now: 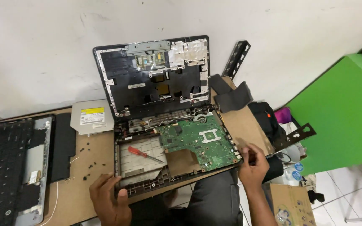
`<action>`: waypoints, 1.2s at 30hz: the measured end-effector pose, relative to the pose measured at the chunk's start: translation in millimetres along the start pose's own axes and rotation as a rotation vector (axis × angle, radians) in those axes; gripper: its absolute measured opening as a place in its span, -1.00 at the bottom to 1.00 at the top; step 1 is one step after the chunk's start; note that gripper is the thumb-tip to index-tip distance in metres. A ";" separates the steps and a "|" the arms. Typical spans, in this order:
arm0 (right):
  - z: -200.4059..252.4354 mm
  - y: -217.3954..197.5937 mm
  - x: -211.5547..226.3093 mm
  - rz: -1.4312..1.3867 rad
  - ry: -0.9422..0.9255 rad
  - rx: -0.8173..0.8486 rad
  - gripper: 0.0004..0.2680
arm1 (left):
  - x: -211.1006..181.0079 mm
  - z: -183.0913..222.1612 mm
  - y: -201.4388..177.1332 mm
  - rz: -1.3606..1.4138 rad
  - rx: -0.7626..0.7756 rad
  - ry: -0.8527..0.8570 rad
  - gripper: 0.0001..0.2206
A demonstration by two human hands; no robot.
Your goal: Disassembling a laptop by removing screws and lifting the motherboard from the chassis
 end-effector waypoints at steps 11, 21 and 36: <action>-79.1 0.3 8.3 -0.613 0.552 0.028 -0.65 | 2.6 1.5 8.5 -0.043 -0.049 0.006 -0.60; -94.0 13.0 -36.2 -0.670 0.680 -0.228 -0.66 | -2.2 1.5 12.3 -0.145 -0.053 -0.011 -0.56; -66.9 24.6 -84.2 -0.928 0.749 -0.175 -0.80 | -8.1 -1.8 14.7 -0.185 -0.045 0.103 -0.61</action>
Point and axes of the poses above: each hand's wrist, its own z-axis away from the middle knuckle, its own y-axis out of the palm, x = y × z, the point moved 4 cm from there along -z, towards the middle knuckle, and after that the axes turned 2 degrees about -x, right-handed, at the moved point
